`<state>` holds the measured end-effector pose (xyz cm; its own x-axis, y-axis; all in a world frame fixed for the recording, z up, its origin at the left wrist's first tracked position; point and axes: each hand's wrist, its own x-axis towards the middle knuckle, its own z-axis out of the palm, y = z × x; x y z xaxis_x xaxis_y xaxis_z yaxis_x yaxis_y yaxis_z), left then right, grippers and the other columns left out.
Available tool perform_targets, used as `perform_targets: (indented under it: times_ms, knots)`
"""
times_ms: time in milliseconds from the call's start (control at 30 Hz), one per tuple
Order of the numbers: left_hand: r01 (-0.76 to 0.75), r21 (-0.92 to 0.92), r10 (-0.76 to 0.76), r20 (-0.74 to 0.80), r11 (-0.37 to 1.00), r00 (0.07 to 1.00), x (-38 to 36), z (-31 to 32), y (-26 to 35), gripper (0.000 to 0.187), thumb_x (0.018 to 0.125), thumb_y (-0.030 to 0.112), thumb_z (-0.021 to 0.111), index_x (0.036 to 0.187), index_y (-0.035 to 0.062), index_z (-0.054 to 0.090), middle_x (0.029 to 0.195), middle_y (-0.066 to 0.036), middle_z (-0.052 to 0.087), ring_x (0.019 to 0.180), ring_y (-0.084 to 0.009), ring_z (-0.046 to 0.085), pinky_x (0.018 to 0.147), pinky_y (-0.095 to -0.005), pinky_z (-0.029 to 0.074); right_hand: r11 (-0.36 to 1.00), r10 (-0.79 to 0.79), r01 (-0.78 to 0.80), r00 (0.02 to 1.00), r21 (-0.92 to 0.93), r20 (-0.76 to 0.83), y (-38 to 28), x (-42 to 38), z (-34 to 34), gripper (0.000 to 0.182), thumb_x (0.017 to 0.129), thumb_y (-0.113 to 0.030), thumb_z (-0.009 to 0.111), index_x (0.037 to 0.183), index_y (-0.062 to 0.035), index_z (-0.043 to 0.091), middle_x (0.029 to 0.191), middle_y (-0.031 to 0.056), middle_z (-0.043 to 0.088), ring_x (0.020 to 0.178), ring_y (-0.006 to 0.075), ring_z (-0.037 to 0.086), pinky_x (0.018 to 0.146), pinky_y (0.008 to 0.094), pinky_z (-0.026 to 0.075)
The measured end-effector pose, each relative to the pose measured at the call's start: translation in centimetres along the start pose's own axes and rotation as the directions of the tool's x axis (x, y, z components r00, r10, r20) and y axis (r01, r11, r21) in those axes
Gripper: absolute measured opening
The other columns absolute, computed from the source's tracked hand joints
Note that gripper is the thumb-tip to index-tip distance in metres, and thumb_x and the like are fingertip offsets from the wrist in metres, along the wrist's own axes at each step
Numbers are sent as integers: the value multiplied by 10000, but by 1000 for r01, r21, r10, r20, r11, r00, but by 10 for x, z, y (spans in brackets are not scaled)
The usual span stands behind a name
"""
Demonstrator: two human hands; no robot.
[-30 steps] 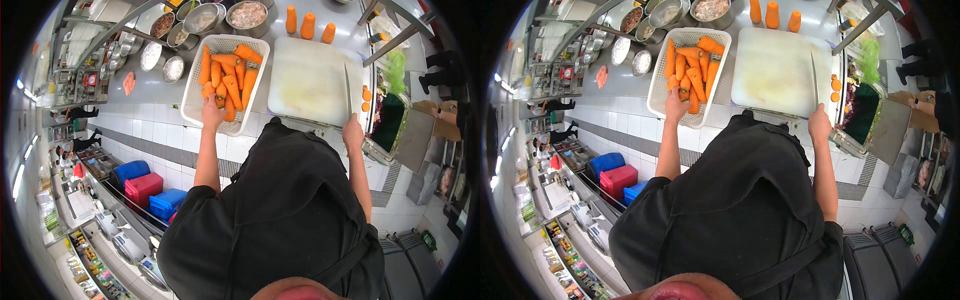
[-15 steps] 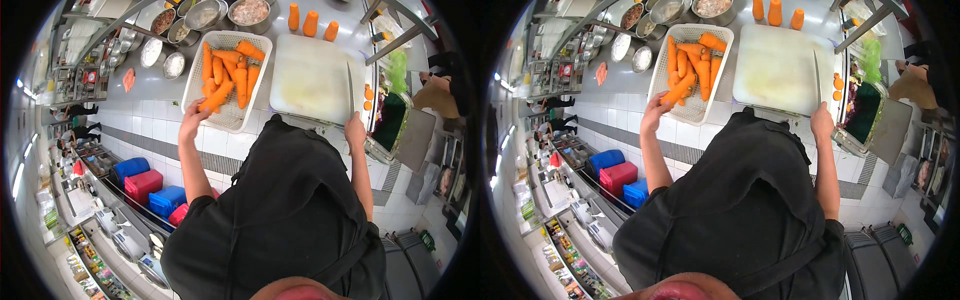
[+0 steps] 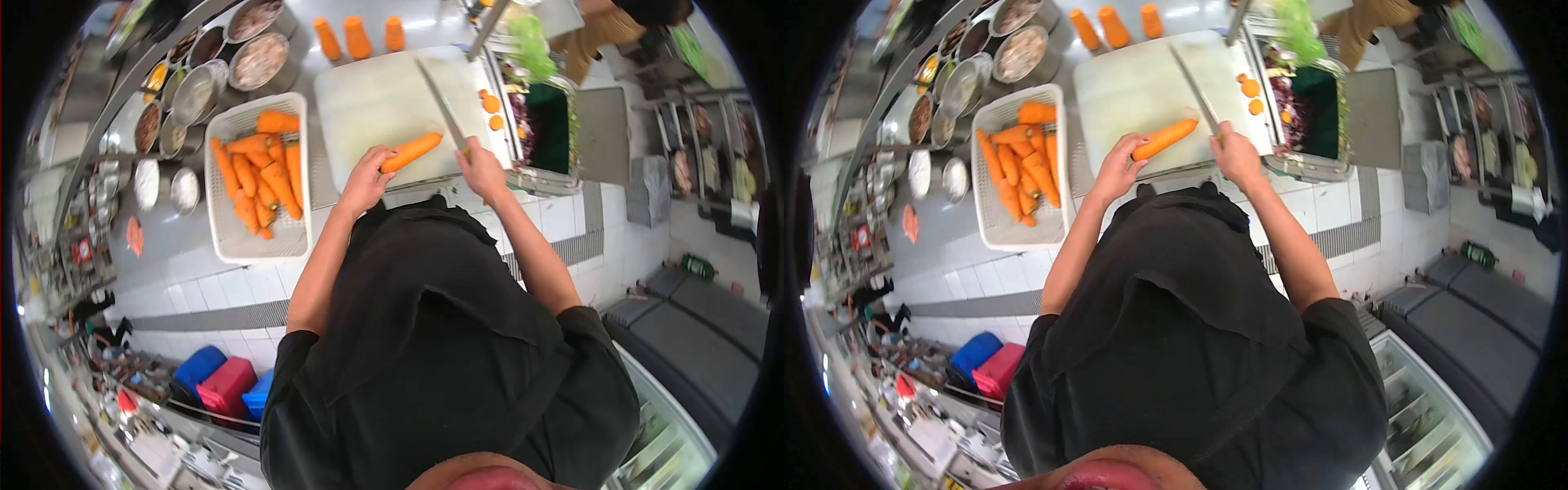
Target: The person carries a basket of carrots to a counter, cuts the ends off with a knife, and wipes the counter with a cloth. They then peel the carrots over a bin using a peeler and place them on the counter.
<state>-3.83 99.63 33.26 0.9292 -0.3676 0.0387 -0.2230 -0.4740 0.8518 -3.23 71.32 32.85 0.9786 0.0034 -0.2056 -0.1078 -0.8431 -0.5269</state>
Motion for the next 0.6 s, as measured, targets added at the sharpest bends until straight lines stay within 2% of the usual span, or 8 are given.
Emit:
perform_targets:
  times_ms: [100, 200, 333, 400, 467, 500, 567, 600]
  knots:
    - [25, -12, -24, 81, 1000, 996, 14, 22, -13, 453, 862, -24, 699, 1286, 70, 570, 1373, -138, 559, 1217, -332, 574, 1009, -366, 489, 999, 11, -12, 1000, -43, -7, 2, 2, 4, 279, 974, -280, 584, 1050, -34, 475, 829, 253, 685, 797, 462, 676, 709, 561, 526]
    - [-20, 50, 17, 66, 999, 998, 17, 26, -22, 436, 866, -25, 698, 1272, 73, 572, 1384, -140, 542, 1212, -333, 576, 961, -385, 513, 998, -69, 69, 980, -6, -188, -13, -4, -4, 240, 975, -243, 576, 1046, -40, 470, 847, 233, 673, 764, 444, 673, 699, 553, 528]
    - [-21, 39, 18, 85, 999, 996, 16, 26, -25, 438, 865, -27, 699, 1271, 62, 561, 1359, -149, 550, 1195, -347, 580, 963, -397, 511, 998, -62, 66, 973, 12, -224, -14, 0, 10, 212, 970, -214, 554, 1051, -36, 470, 836, 242, 679, 775, 437, 680, 701, 553, 530]
    - [-34, 53, 29, 90, 998, 996, 13, 22, -20, 466, 864, -13, 709, 1293, 57, 543, 1340, -152, 559, 1192, -351, 583, 968, -403, 510, 993, -1, 6, 999, -119, 35, 0, 7, 27, 181, 947, -179, 535, 1041, -36, 477, 819, 247, 687, 774, 437, 687, 697, 559, 534]
    - [23, -11, -24, -108, 1000, 994, 12, 8, 8, 556, 828, 54, 779, 1304, 45, 491, 1313, -148, 581, 1187, -344, 595, 993, -394, 492, 990, 10, -6, 1000, -144, 30, 4, 14, 24, 204, 939, -190, 541, 1050, -29, 485, 828, 248, 688, 791, 443, 686, 704, 561, 538]
    - [35, 4, -35, -107, 999, 994, 12, 2, 15, 556, 828, 54, 779, 1304, 45, 491, 1313, -148, 581, 1187, -344, 595, 993, -394, 492, 986, 37, -30, 998, -166, 41, 4, 11, 28, 226, 932, -200, 548, 1060, -22, 492, 837, 249, 690, 809, 449, 685, 712, 563, 542]
    - [-83, -126, 42, -297, 989, 954, 18, -4, 30, 626, 789, 139, 840, 1279, 57, 460, 1276, -133, 601, 1182, -328, 604, 1017, -387, 477, 986, 14, -4, 998, -166, 55, 6, 12, 25, 226, 912, -177, 544, 1077, -26, 512, 819, 243, 695, 781, 437, 693, 702, 556, 546]
    - [-43, -48, 27, -288, 998, 957, 24, -6, 41, 544, 780, 187, 846, 1188, 68, 507, 1209, -130, 612, 1095, -344, 616, 966, -416, 493, 982, -3, 13, 999, -188, 54, 7, 14, 19, 237, 892, -153, 541, 1094, -30, 533, 802, 237, 700, 754, 425, 701, 692, 550, 551]
